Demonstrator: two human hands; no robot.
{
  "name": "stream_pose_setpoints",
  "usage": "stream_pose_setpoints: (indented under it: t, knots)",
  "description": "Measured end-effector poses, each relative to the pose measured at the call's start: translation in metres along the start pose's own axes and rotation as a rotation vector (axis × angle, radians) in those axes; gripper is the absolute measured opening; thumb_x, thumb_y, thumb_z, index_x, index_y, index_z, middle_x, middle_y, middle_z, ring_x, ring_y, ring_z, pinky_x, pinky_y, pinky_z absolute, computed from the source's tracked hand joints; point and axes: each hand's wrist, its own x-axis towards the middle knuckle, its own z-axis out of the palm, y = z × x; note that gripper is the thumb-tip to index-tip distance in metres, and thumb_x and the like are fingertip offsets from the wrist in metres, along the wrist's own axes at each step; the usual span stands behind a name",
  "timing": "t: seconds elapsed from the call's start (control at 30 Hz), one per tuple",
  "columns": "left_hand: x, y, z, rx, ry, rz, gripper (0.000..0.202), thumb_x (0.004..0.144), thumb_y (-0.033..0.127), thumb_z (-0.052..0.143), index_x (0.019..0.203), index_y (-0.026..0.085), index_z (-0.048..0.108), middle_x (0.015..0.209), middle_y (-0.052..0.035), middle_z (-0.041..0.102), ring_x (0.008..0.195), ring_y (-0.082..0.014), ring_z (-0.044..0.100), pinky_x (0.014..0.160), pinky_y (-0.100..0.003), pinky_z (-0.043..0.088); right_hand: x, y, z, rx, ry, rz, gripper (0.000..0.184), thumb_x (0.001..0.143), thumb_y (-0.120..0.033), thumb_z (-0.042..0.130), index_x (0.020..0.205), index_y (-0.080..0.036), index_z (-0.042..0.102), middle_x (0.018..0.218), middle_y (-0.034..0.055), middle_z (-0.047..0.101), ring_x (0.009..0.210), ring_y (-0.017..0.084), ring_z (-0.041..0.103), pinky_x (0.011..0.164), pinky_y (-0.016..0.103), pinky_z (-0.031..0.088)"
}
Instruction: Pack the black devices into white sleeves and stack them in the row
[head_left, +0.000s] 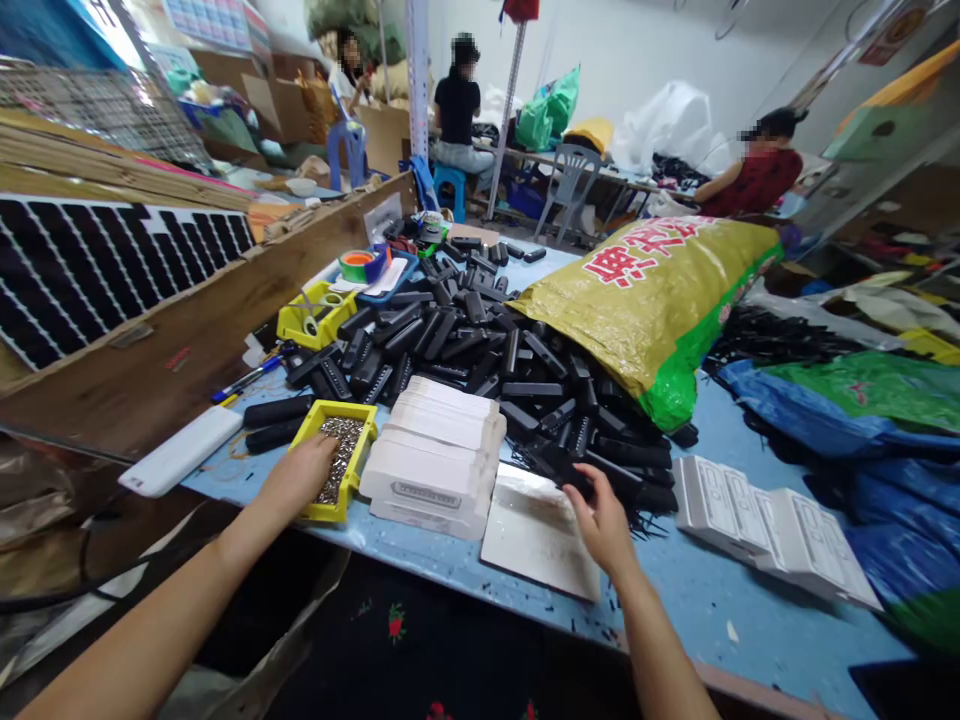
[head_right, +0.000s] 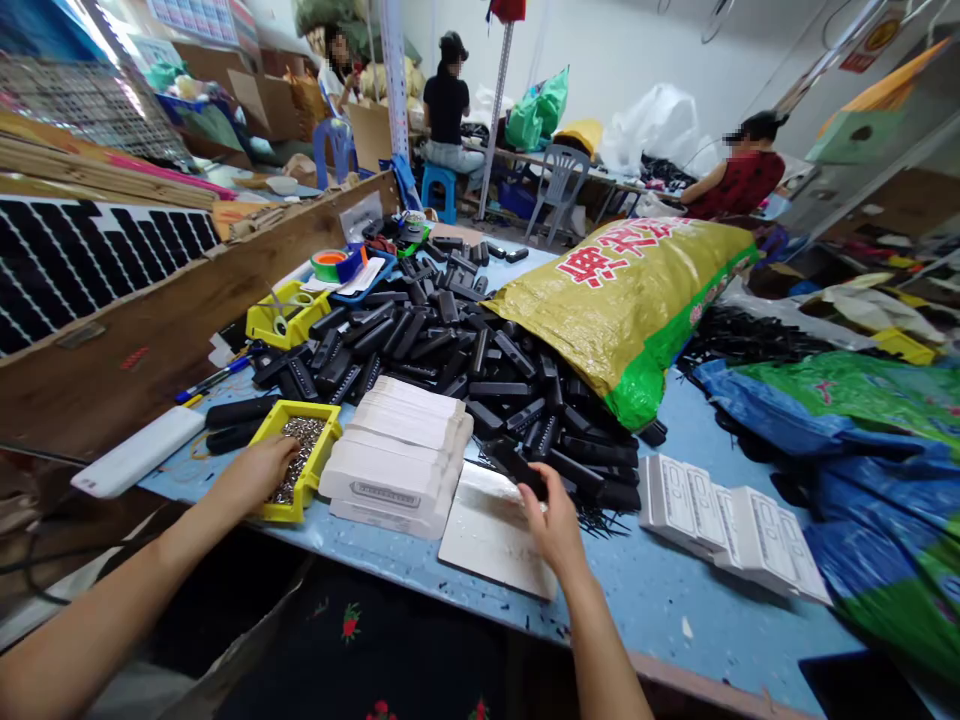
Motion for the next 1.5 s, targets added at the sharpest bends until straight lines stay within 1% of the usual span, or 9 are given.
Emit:
stream_pose_setpoints:
  t: [0.13, 0.33, 0.5, 0.63, 1.0, 1.2, 1.27, 1.37, 1.5]
  knots:
    - [-0.019, 0.028, -0.01, -0.525, 0.131, -0.125, 0.025, 0.075, 0.038, 0.057, 0.087, 0.019, 0.068, 0.093, -0.0059, 0.07, 0.087, -0.0202, 0.063, 0.084, -0.031, 0.048, -0.052, 0.003, 0.022, 0.232, -0.142, 0.106, 0.034, 0.085, -0.036, 0.053, 0.115, -0.02, 0.055, 0.112, 0.009, 0.061, 0.103, 0.023, 0.059, 0.089, 0.038, 0.049]
    - [-0.063, 0.159, 0.031, -1.581, -0.343, -0.382, 0.03, 0.054, 0.034, 0.081, 0.068, 0.016, 0.063, 0.074, -0.0012, 0.068, 0.067, -0.0106, 0.061, 0.066, -0.022, 0.051, -0.063, -0.017, 0.019, 0.646, 0.184, 0.315, 0.029, 0.073, -0.036, 0.067, 0.095, -0.019, 0.059, 0.099, 0.0076, 0.063, 0.095, 0.024, 0.061, 0.086, 0.041, 0.049]
    - [-0.07, 0.21, 0.049, -1.8, -0.535, -0.357, 0.029, 0.06, 0.028, 0.08, 0.084, 0.015, 0.069, 0.076, -0.001, 0.067, 0.067, -0.0071, 0.061, 0.07, -0.019, 0.05, -0.038, -0.089, 0.01, 1.171, 0.417, 0.19, 0.015, 0.079, -0.032, 0.056, 0.089, -0.023, 0.051, 0.075, -0.002, 0.06, 0.073, 0.017, 0.061, 0.076, 0.042, 0.05]
    - [-0.071, 0.211, 0.045, -1.787, -0.483, -0.365, 0.028, 0.059, 0.029, 0.081, 0.078, 0.013, 0.068, 0.075, -0.0031, 0.069, 0.07, -0.0098, 0.063, 0.072, -0.021, 0.052, -0.026, -0.119, 0.022, 1.359, 0.514, 0.262, 0.013, 0.08, -0.032, 0.052, 0.089, -0.024, 0.049, 0.065, -0.0055, 0.051, 0.062, 0.012, 0.053, 0.071, 0.036, 0.05]
    - [-0.079, 0.217, 0.041, -1.944, -0.371, -0.432, 0.038, 0.053, 0.021, 0.084, 0.081, 0.017, 0.059, 0.069, 0.005, 0.063, 0.061, -0.0051, 0.06, 0.065, -0.017, 0.05, -0.019, -0.128, 0.043, 1.43, 0.638, 0.386, 0.014, 0.08, -0.037, 0.043, 0.086, -0.024, 0.042, 0.064, -0.0067, 0.039, 0.056, 0.01, 0.046, 0.064, 0.028, 0.046]
    - [-0.082, 0.216, 0.054, -1.77, -0.234, -0.312, 0.037, 0.058, 0.025, 0.08, 0.074, 0.018, 0.047, 0.065, 0.0039, 0.062, 0.06, -0.0084, 0.06, 0.064, -0.021, 0.049, -0.019, -0.135, 0.052, 1.427, 0.682, 0.411, 0.012, 0.077, -0.035, 0.046, 0.082, -0.023, 0.042, 0.062, -0.0066, 0.039, 0.054, 0.01, 0.046, 0.06, 0.026, 0.046]
    - [-0.082, 0.206, 0.06, -1.619, -0.193, -0.221, 0.032, 0.063, 0.027, 0.076, 0.078, 0.019, 0.049, 0.073, 0.001, 0.064, 0.069, -0.0122, 0.063, 0.07, -0.025, 0.051, -0.022, -0.132, 0.053, 1.413, 0.64, 0.383, 0.01, 0.077, -0.032, 0.047, 0.08, -0.023, 0.044, 0.06, -0.0065, 0.041, 0.053, 0.01, 0.046, 0.058, 0.026, 0.045]
    - [-0.073, 0.17, 0.063, -1.109, -0.05, 0.115, 0.033, 0.072, 0.029, 0.069, 0.1, 0.021, 0.055, 0.107, -0.0075, 0.063, 0.104, -0.0216, 0.059, 0.092, -0.038, 0.047, -0.031, -0.114, 0.053, 1.196, 0.574, 0.17, 0.01, 0.076, -0.032, 0.051, 0.078, -0.023, 0.049, 0.059, -0.005, 0.047, 0.054, 0.013, 0.05, 0.057, 0.03, 0.047]
    - [-0.05, 0.11, 0.063, -0.292, 0.028, 0.44, 0.042, 0.077, 0.023, 0.062, 0.118, 0.024, 0.053, 0.124, -0.0098, 0.053, 0.121, -0.0267, 0.046, 0.104, -0.047, 0.035, -0.036, -0.073, 0.056, 0.736, 0.24, -0.057, 0.015, 0.068, -0.031, 0.065, 0.067, -0.02, 0.055, 0.059, -0.0007, 0.057, 0.055, 0.016, 0.056, 0.055, 0.031, 0.047]
